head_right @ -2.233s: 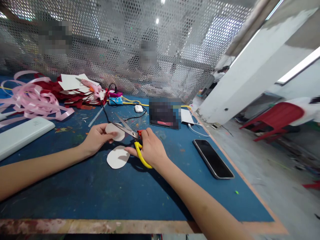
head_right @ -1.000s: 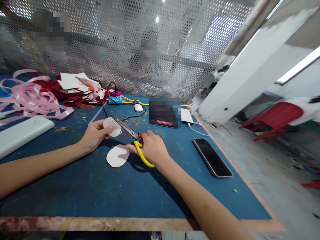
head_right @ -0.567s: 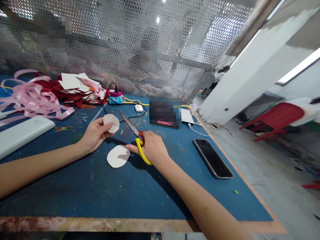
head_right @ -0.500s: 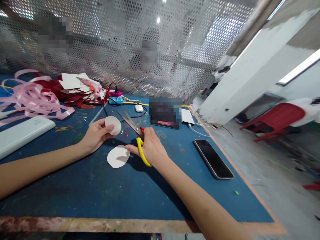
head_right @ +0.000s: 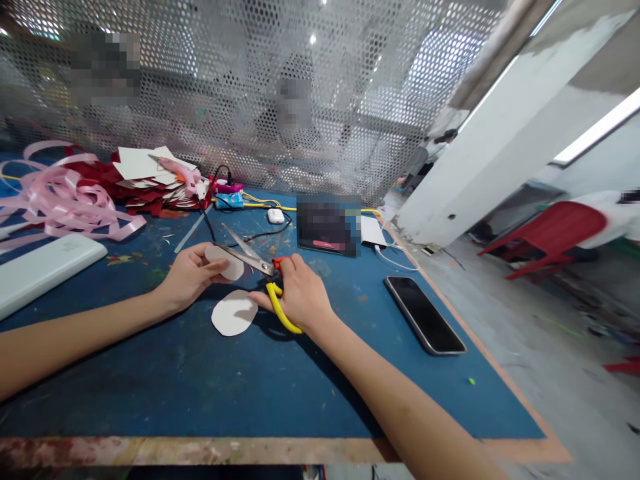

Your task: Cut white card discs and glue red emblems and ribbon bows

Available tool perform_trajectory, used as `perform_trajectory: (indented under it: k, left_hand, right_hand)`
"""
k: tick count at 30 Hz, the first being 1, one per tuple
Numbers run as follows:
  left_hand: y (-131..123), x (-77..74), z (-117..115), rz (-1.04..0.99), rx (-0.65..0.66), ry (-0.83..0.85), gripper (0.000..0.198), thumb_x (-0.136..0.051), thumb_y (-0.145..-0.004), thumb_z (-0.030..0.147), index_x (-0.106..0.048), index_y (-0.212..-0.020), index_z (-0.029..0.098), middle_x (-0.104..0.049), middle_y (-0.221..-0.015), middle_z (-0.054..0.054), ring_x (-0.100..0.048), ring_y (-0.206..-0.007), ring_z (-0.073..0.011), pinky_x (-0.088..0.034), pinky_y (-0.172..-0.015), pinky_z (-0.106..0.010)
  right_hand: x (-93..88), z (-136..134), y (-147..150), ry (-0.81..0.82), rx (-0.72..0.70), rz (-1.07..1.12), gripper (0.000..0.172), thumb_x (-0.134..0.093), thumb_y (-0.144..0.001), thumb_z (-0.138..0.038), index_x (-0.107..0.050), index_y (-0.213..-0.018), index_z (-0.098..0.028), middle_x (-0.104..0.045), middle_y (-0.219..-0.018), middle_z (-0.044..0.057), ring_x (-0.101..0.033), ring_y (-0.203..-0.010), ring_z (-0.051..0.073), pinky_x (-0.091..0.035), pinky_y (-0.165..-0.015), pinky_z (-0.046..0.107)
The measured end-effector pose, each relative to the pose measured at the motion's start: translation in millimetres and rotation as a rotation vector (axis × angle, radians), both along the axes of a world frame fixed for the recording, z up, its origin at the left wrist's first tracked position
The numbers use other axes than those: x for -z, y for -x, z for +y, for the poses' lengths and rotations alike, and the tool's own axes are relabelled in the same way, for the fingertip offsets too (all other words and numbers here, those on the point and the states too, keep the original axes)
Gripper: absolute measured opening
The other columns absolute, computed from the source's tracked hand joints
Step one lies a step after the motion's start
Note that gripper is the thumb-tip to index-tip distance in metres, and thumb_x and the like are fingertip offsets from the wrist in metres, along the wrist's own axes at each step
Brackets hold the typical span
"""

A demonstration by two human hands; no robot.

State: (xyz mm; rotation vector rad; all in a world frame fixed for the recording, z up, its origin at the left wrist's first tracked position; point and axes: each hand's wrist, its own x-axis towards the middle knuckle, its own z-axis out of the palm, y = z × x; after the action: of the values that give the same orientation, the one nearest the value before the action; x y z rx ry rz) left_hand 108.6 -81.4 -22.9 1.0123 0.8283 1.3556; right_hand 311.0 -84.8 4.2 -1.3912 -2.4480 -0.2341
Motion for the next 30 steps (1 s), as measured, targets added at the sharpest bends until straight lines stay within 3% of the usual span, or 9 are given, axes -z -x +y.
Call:
perform_trajectory:
  k: [13, 22, 27, 30]
  left_hand:
    - [-0.6, 1.7, 0.8, 0.012, 0.021, 0.015, 0.032, -0.078, -0.056, 0.032, -0.055, -0.069, 0.014, -0.068, -0.066, 0.000, -0.066, -0.066, -0.0175, -0.056, -0.060, -0.030]
    - [0.2, 0.0, 1.4, -0.005, 0.007, 0.004, 0.030, -0.077, -0.057, 0.030, -0.061, -0.075, 0.013, -0.069, -0.069, -0.001, -0.064, -0.062, -0.0144, -0.053, -0.055, -0.024]
    - [-0.7, -2.3, 0.3, -0.025, 0.000, -0.018, 0.029, -0.076, -0.060, 0.030, -0.063, -0.080, 0.013, -0.068, -0.071, -0.001, -0.062, -0.061, -0.0129, -0.052, -0.054, -0.022]
    - [-1.5, -3.5, -0.3, -0.040, 0.005, -0.021, 0.028, -0.075, -0.060, 0.031, -0.063, -0.080, 0.015, -0.067, -0.072, 0.000, -0.062, -0.062, -0.0124, -0.052, -0.054, -0.021]
  right_hand:
    - [-3.2, -4.3, 2.3, 0.019, 0.014, -0.061, 0.057, -0.036, -0.078, -0.068, -0.053, -0.086, -0.014, -0.052, -0.079, 0.007, -0.053, -0.069, 0.020, -0.036, -0.058, 0.028]
    - [-6.6, -5.3, 4.2, 0.054, 0.055, -0.106, 0.058, -0.034, -0.079, -0.068, -0.054, -0.078, -0.015, -0.055, -0.074, 0.008, -0.052, -0.062, 0.019, -0.030, -0.054, 0.027]
    - [-4.5, -3.1, 3.2, 0.068, 0.044, -0.020, 0.053, -0.035, -0.078, -0.068, -0.049, -0.067, -0.018, -0.051, -0.063, 0.004, -0.051, -0.059, 0.018, -0.031, -0.055, 0.027]
    - [-4.3, -3.0, 3.0, 0.044, 0.013, 0.073, 0.053, -0.041, -0.074, -0.070, -0.048, -0.074, -0.018, -0.051, -0.070, 0.005, -0.050, -0.061, 0.019, -0.035, -0.056, 0.028]
